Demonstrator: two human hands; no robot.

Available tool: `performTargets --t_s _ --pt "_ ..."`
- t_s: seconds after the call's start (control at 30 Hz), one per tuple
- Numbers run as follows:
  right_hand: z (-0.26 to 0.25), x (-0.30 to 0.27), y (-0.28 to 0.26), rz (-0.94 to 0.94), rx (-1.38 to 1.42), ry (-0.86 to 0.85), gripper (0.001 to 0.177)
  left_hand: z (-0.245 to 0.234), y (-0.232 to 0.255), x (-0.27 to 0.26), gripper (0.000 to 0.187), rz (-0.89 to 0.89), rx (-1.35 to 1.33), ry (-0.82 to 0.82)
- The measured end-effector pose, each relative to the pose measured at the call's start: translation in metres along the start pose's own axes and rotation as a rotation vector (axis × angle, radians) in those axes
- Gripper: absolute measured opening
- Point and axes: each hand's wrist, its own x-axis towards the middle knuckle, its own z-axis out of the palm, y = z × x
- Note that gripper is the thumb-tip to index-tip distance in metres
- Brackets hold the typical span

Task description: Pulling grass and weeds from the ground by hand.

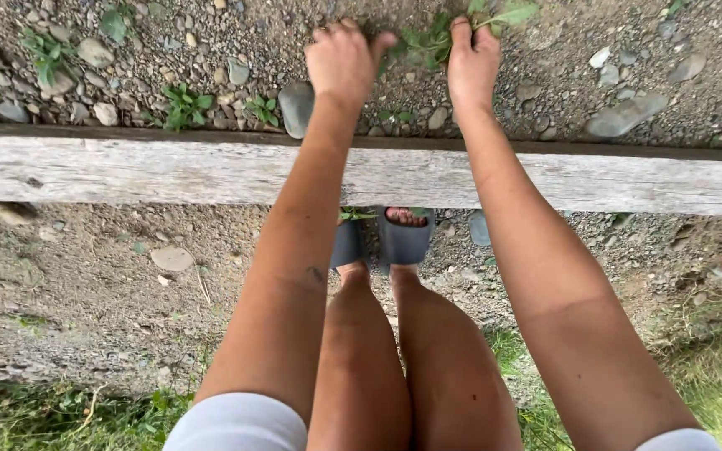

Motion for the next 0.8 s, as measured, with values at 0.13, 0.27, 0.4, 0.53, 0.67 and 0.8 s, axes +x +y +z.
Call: performTargets --t_s 0.13,0.27,0.4,0.53,0.67,0.8 --pt "-0.004 -0.014 -0.025 0.123 0.126 -0.087 0.034 0.004 0.028 -0.001 0.062 0.040 0.267 -0.118" --pt "-0.015 -0.015 -0.015 0.118 0.147 -0.103 0.030 0.033 0.047 0.004 0.039 0.058 0.342 0.179" --pt "-0.026 -0.021 -0.030 0.165 0.206 -0.127 0.027 0.062 0.045 0.022 0.019 0.100 0.084 0.051" --pt "-0.017 -0.028 0.003 -0.013 0.144 -0.146 0.027 0.086 0.013 0.003 0.014 0.110 -0.217 0.065" --pt "-0.002 -0.059 -0.036 0.063 0.111 -0.171 0.025 0.013 -0.051 -0.059 0.017 -0.012 -0.553 0.132" --pt "0.032 -0.102 -0.070 -0.389 -0.333 -0.217 0.035 0.004 -0.154 -0.110 0.016 -0.218 -0.528 0.247"
